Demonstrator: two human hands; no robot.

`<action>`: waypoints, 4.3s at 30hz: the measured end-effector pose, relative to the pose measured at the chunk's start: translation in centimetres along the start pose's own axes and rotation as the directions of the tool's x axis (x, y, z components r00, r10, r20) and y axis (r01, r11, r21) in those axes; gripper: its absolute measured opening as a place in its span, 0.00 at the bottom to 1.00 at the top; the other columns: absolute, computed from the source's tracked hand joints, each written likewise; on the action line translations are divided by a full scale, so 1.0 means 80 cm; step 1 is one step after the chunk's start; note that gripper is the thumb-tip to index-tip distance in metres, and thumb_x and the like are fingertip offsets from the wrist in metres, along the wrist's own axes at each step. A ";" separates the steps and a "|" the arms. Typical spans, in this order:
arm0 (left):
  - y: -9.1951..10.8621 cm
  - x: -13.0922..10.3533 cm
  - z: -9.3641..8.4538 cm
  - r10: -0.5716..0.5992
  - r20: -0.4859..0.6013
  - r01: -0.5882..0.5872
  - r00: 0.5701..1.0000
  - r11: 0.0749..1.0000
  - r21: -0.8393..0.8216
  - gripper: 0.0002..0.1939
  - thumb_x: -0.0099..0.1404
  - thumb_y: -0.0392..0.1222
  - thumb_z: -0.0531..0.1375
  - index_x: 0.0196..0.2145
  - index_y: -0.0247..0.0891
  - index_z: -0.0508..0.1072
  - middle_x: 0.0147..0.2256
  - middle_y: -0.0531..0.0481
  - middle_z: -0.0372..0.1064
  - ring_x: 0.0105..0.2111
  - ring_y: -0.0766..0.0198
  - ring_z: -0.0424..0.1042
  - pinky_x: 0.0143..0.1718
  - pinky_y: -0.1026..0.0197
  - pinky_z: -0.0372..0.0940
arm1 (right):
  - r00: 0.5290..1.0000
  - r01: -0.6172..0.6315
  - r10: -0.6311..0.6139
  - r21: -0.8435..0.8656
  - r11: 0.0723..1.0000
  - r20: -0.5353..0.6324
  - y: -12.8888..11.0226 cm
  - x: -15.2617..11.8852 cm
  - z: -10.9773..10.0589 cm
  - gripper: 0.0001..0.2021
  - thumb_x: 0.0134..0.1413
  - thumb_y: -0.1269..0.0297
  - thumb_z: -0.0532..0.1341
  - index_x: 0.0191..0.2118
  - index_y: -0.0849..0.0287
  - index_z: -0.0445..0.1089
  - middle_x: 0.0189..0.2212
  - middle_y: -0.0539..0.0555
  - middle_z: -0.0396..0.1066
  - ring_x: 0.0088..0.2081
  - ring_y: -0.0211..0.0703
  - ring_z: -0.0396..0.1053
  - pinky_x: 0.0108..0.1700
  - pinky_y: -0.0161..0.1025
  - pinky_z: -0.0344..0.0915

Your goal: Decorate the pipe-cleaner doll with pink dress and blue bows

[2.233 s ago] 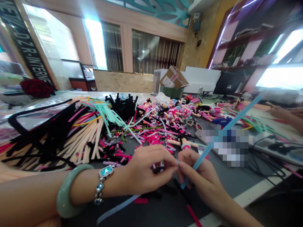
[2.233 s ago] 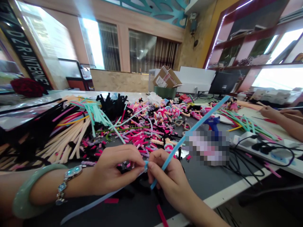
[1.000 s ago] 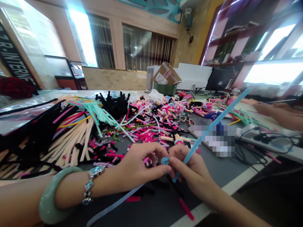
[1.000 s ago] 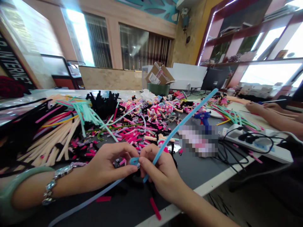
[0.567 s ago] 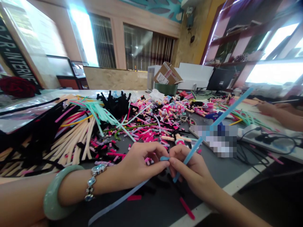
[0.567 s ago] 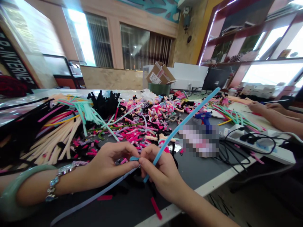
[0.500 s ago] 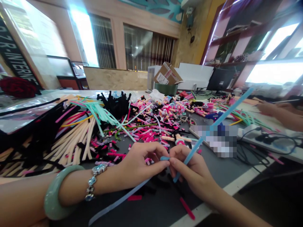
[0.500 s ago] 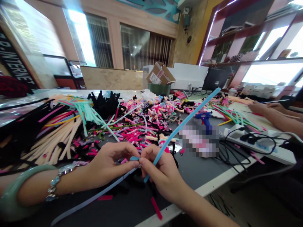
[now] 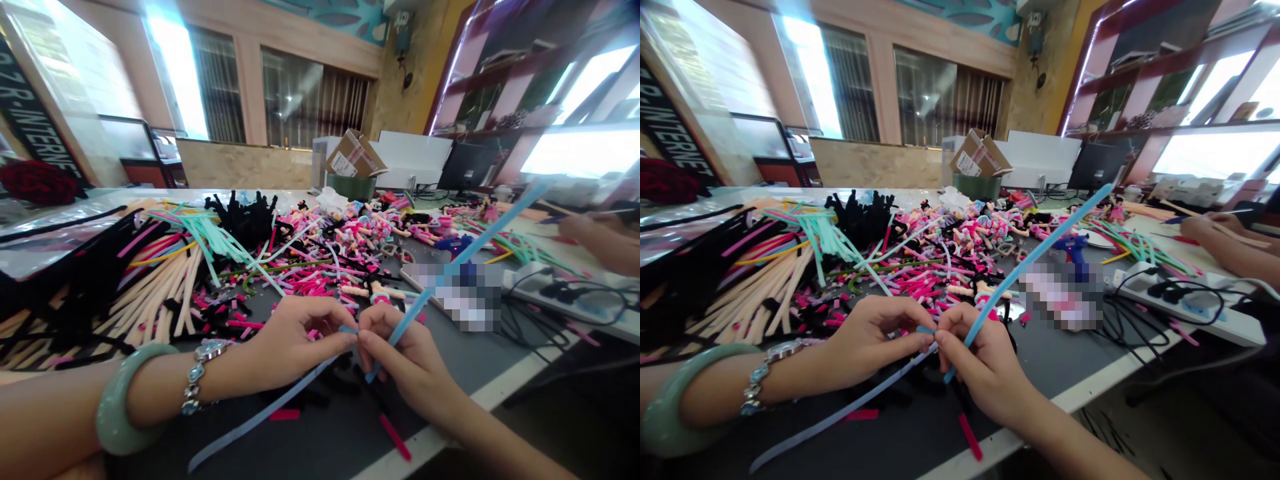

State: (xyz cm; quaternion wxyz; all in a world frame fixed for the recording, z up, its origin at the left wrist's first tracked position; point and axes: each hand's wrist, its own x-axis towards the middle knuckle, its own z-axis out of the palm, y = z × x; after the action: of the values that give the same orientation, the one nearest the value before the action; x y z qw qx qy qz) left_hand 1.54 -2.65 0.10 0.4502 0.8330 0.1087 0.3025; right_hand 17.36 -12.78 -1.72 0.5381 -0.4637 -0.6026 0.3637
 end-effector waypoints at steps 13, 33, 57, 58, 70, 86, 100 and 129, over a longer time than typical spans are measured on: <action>-0.004 -0.003 0.002 -0.063 0.022 0.064 0.998 0.996 -0.054 0.09 0.61 0.42 0.61 0.36 0.33 0.73 0.28 0.50 0.69 0.26 0.69 0.65 0.28 0.67 0.62 | 1.000 -0.021 0.021 -0.026 0.999 -0.008 0.001 -0.001 -0.001 0.07 0.62 0.61 0.56 0.35 0.58 0.63 0.20 0.44 0.64 0.21 0.29 0.59 0.22 0.28 0.55; -0.005 -0.004 0.003 -0.059 0.034 0.062 0.998 0.993 -0.101 0.08 0.63 0.42 0.60 0.37 0.35 0.70 0.31 0.51 0.68 0.27 0.70 0.64 0.29 0.68 0.62 | 0.999 -0.028 0.028 -0.025 0.999 -0.020 0.001 0.001 0.002 0.08 0.61 0.60 0.56 0.33 0.58 0.62 0.19 0.45 0.63 0.20 0.31 0.58 0.21 0.29 0.55; -0.006 -0.005 0.003 -0.085 0.031 0.087 0.996 0.993 -0.084 0.09 0.62 0.43 0.60 0.33 0.33 0.70 0.25 0.52 0.65 0.24 0.70 0.63 0.26 0.67 0.59 | 1.000 -0.019 0.019 -0.034 0.999 -0.011 0.004 -0.001 0.000 0.07 0.61 0.61 0.56 0.34 0.58 0.63 0.20 0.45 0.64 0.22 0.32 0.59 0.24 0.31 0.56; -0.007 -0.005 0.003 -0.085 0.031 0.087 0.996 0.993 -0.085 0.09 0.62 0.43 0.60 0.33 0.33 0.71 0.25 0.52 0.66 0.24 0.69 0.63 0.26 0.67 0.59 | 1.000 -0.022 0.022 -0.037 0.999 -0.011 0.004 -0.001 0.000 0.07 0.61 0.61 0.56 0.34 0.58 0.63 0.20 0.45 0.64 0.22 0.32 0.59 0.24 0.31 0.56; -0.005 -0.001 0.007 -0.220 0.038 0.221 0.975 0.933 -0.284 0.09 0.60 0.42 0.62 0.33 0.32 0.72 0.22 0.53 0.65 0.22 0.71 0.65 0.24 0.68 0.60 | 0.997 -0.057 0.054 -0.059 0.997 -0.053 0.000 0.001 0.000 0.08 0.60 0.60 0.57 0.33 0.59 0.65 0.19 0.45 0.64 0.20 0.30 0.59 0.20 0.28 0.55; -0.012 0.003 0.011 -0.317 0.048 0.301 0.947 0.824 -0.481 0.09 0.61 0.42 0.59 0.28 0.34 0.65 0.22 0.55 0.66 0.20 0.71 0.66 0.24 0.67 0.63 | 0.979 -0.042 0.031 -0.047 0.998 -0.203 0.007 0.006 -0.003 0.14 0.62 0.54 0.52 0.33 0.58 0.64 0.11 0.41 0.55 0.15 0.30 0.51 0.20 0.30 0.51; -0.007 0.002 0.013 -0.249 0.029 0.225 0.968 0.815 -0.534 0.06 0.62 0.38 0.60 0.31 0.33 0.68 0.30 0.52 0.66 0.32 0.69 0.65 0.37 0.65 0.61 | 0.988 -0.151 0.148 -0.307 0.940 -0.033 0.004 0.012 -0.005 0.16 0.62 0.54 0.51 0.27 0.58 0.62 0.14 0.43 0.56 0.19 0.33 0.53 0.23 0.32 0.50; 0.027 0.049 -0.067 -0.123 -0.412 -0.149 0.903 0.808 -0.570 0.04 0.59 0.29 0.57 0.28 0.33 0.66 0.26 0.52 0.71 0.25 0.66 0.73 0.30 0.64 0.67 | 0.970 0.034 0.160 -0.755 0.655 0.182 -0.037 0.071 -0.073 0.23 0.57 0.46 0.52 0.25 0.60 0.70 0.17 0.47 0.62 0.21 0.35 0.60 0.22 0.32 0.52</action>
State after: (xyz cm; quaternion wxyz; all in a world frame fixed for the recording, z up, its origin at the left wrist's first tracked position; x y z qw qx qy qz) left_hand 1.21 1.57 5.68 0.6484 0.5653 0.1000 0.5000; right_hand 22.63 -8.68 3.75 0.2106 -0.6196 -0.7407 0.1517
